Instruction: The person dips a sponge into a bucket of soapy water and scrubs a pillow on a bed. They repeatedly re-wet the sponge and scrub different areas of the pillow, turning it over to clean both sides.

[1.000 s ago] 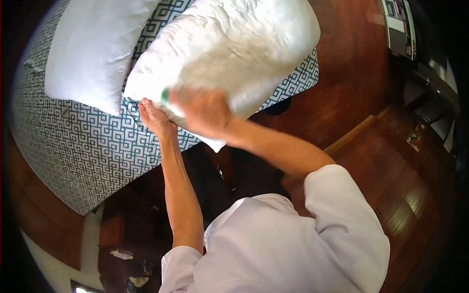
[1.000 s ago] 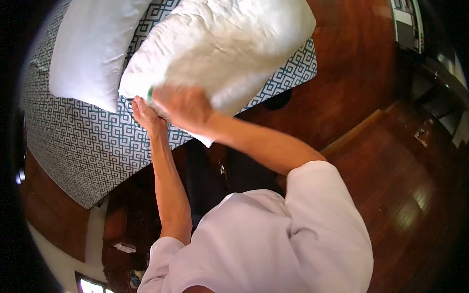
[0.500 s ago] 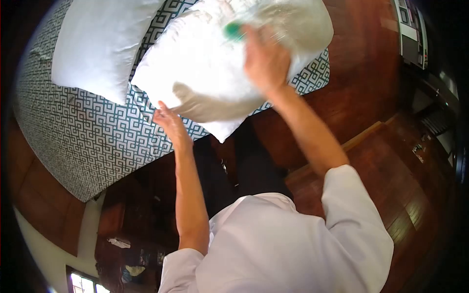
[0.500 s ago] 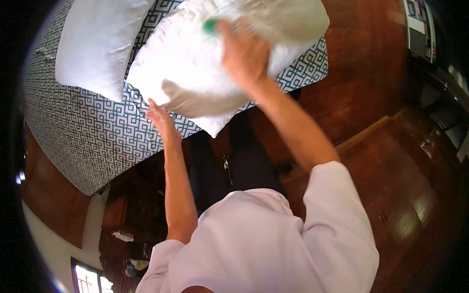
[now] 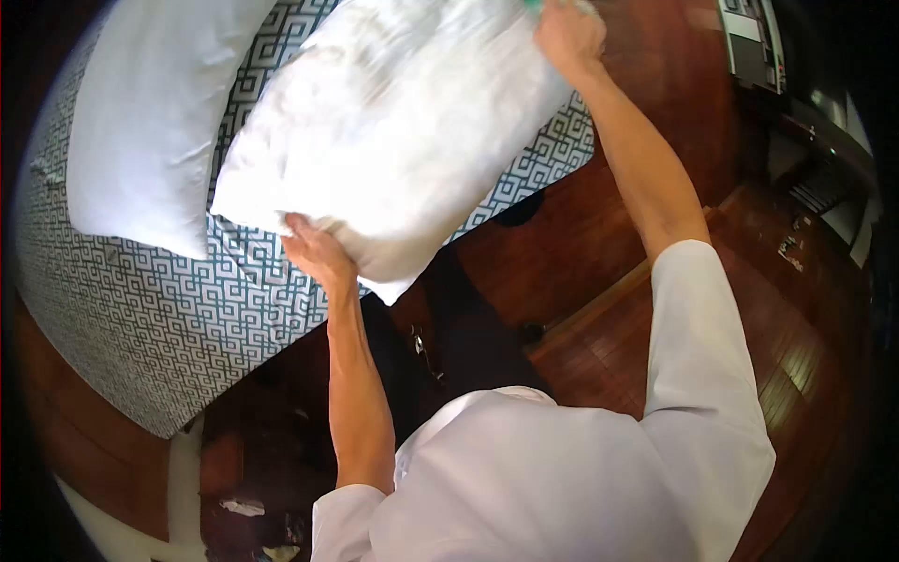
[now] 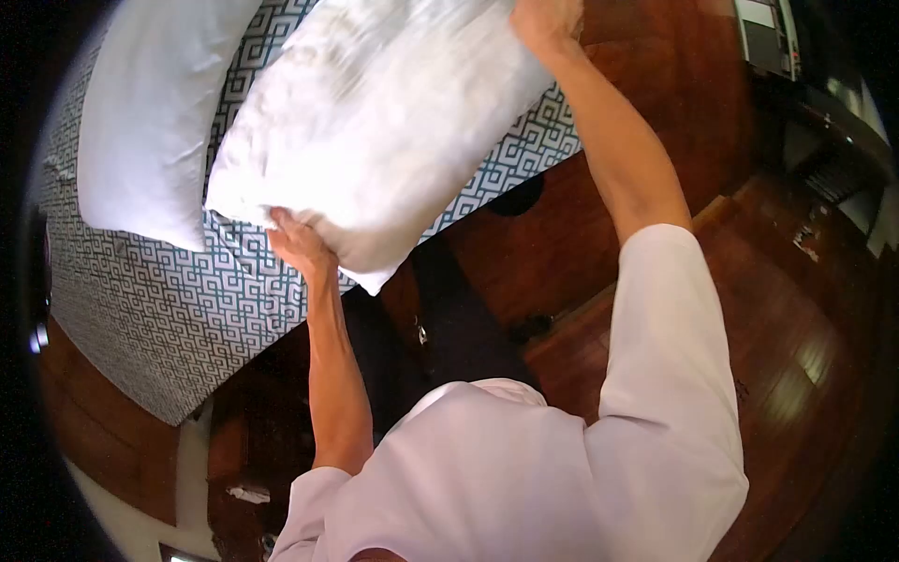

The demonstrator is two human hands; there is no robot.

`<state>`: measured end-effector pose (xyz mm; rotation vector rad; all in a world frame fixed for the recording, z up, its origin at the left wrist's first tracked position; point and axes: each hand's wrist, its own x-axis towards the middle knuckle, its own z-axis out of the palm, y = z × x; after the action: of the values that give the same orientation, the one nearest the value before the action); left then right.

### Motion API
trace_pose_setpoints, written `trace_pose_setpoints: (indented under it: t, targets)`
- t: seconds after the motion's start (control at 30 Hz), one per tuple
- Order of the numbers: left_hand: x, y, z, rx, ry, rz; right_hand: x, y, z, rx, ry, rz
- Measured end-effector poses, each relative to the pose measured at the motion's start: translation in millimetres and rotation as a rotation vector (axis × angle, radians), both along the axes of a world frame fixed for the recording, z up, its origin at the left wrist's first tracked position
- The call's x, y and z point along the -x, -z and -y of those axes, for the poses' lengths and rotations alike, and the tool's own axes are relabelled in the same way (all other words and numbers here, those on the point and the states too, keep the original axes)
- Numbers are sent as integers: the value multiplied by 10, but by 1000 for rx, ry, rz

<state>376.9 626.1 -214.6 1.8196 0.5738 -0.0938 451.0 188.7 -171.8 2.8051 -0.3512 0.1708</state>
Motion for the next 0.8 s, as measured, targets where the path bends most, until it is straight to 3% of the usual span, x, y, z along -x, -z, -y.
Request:
trace_pose_setpoints:
  t: [0.03,0.1,0.17,0.2,0.23,0.3,0.33,0.4,0.43,0.47,0.5,0.53,0.57,0.63,0.7,0.73,0.8]
  targets:
    - [84,151,-206,23,38,-238,-155,-208,179,-13,-12,223]
    - [-6,-89,-45,230,-93,-116,-256,-511,-197,-120,-121,374]
    - [24,-74,-133,121,-22,-165,-81,-491,-1063,-210,-6,82]
    - [-8,-88,-117,119,-56,-146,111,-438,-1509,-177,-129,25]
    - [-65,-101,-77,118,-92,-123,297,-334,-1841,-506,-324,75]
    - [-107,-243,-25,147,-95,-139,464,-196,-2015,-450,-496,83]
    - [-104,-253,-25,128,-77,-178,481,61,-1783,-442,-464,3]
    - [-45,-122,-57,87,-56,-245,153,257,-906,-181,-124,-265]
    - [-26,-124,-31,80,-54,-254,0,231,-395,-149,-51,-269]
    - [-32,-138,15,-46,17,-270,-164,393,50,-127,87,-233]
    - [-46,-165,73,-165,82,-278,-293,525,522,-186,85,177]
    - [6,-42,-39,-104,21,-303,-410,247,618,-185,166,221]
    - [-39,-188,94,-41,-130,-204,-549,-50,590,-188,246,273]
    - [-22,-82,-7,-117,24,-59,-537,-241,212,-203,-18,502]
    - [-94,-275,98,-195,0,-291,-220,-202,-433,-250,40,233]
    - [-63,-235,62,-141,-34,-256,-80,-407,-934,-355,80,-52]
    - [-121,-170,98,-43,-97,-212,-171,-201,-718,-327,52,-61]
